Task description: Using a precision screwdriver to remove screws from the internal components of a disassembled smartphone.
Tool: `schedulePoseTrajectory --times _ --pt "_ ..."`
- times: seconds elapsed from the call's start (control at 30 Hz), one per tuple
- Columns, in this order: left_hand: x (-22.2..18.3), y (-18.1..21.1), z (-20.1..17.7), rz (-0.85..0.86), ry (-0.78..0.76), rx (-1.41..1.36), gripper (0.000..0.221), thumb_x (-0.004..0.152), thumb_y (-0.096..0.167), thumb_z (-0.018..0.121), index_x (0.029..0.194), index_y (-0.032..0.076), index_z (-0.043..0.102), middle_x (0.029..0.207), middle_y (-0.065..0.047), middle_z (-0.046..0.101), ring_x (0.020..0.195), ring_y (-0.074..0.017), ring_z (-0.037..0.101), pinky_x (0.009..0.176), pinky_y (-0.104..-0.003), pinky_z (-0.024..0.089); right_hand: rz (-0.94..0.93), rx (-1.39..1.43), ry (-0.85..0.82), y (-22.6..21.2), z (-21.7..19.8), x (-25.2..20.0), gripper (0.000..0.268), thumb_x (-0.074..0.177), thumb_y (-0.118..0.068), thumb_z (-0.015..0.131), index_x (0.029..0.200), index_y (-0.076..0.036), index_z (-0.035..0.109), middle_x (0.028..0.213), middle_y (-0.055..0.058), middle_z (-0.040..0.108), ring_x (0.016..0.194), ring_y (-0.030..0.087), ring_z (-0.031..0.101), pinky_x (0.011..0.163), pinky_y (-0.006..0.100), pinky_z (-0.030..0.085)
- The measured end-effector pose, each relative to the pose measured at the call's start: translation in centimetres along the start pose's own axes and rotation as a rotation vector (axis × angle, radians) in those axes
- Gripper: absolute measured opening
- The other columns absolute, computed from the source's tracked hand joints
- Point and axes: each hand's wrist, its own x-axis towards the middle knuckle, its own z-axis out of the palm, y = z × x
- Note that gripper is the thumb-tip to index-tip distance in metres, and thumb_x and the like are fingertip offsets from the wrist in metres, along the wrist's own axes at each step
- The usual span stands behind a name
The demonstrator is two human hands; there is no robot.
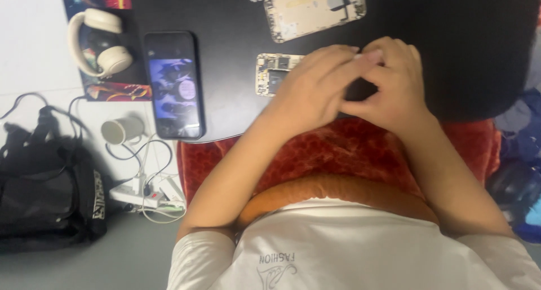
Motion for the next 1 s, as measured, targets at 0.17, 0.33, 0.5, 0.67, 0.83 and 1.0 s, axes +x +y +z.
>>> schedulePoseTrajectory --times 0.17,0.33,0.5,0.67,0.83,1.0 --pt "3.0 2.9 -2.0 -0.916 -0.135 -0.461 0.051 0.086 0.058 0.051 0.070 0.015 0.028 0.072 0.003 0.026 0.070 -0.0147 0.032 0.066 -0.033 0.034 0.067 0.006 -0.055 -0.2 0.0 -0.1 0.048 0.074 -0.040 0.095 0.097 -0.005 0.071 0.103 0.008 0.059 0.091 0.028 0.055 0.081 0.047 0.039" --pt "4.6 4.7 -3.2 -0.784 -0.117 -0.419 0.050 0.080 0.062 0.049 0.074 0.016 0.030 0.075 0.002 0.032 0.073 -0.0164 0.034 0.068 -0.033 0.035 0.135 0.030 -0.040 0.3 0.6 -0.6 0.051 0.080 -0.040 0.089 0.103 -0.003 0.062 0.097 0.008 0.057 0.086 0.032 0.056 0.082 0.051 0.040" --pt "-0.9 -0.9 1.1 -0.020 -0.122 0.240 0.063 0.111 -0.002 0.069 0.155 0.034 0.043 0.093 -0.001 0.039 0.087 -0.0233 0.042 0.081 -0.039 0.042 0.173 -0.008 -0.121 -0.3 -0.2 -0.2 0.053 0.076 -0.045 0.093 0.097 -0.005 0.065 0.101 0.008 0.059 0.092 0.030 0.058 0.088 0.050 0.042" --pt "3.8 4.0 -3.7 -0.813 -0.066 -0.400 0.048 0.081 0.063 0.045 0.079 0.015 0.046 0.080 0.003 0.045 0.076 -0.0148 0.046 0.071 -0.031 0.040 -0.015 -0.091 -0.003 0.3 0.7 -0.7 0.042 0.077 -0.034 0.095 0.098 -0.005 0.073 0.106 0.010 0.063 0.102 0.031 0.062 0.087 0.050 0.045" --pt "-1.1 -1.0 2.2 0.076 0.021 0.064 0.053 0.108 -0.003 0.052 0.151 0.025 0.038 0.127 -0.009 0.063 0.111 -0.0316 0.066 0.093 -0.045 0.060 0.210 0.021 -0.101 -0.4 0.2 -0.2 0.053 0.074 -0.040 0.090 0.098 0.000 0.063 0.097 0.009 0.059 0.092 0.031 0.059 0.092 0.050 0.043" --pt "0.3 0.2 0.8 -0.282 -0.001 -0.075 0.024 0.094 0.028 0.057 0.109 0.022 0.040 0.080 0.001 0.039 0.076 -0.0185 0.042 0.094 -0.043 0.046 0.238 0.022 -0.103 -0.4 0.2 -0.3 0.054 0.073 -0.041 0.093 0.093 -0.005 0.059 0.095 0.005 0.057 0.091 0.029 0.057 0.091 0.050 0.043"
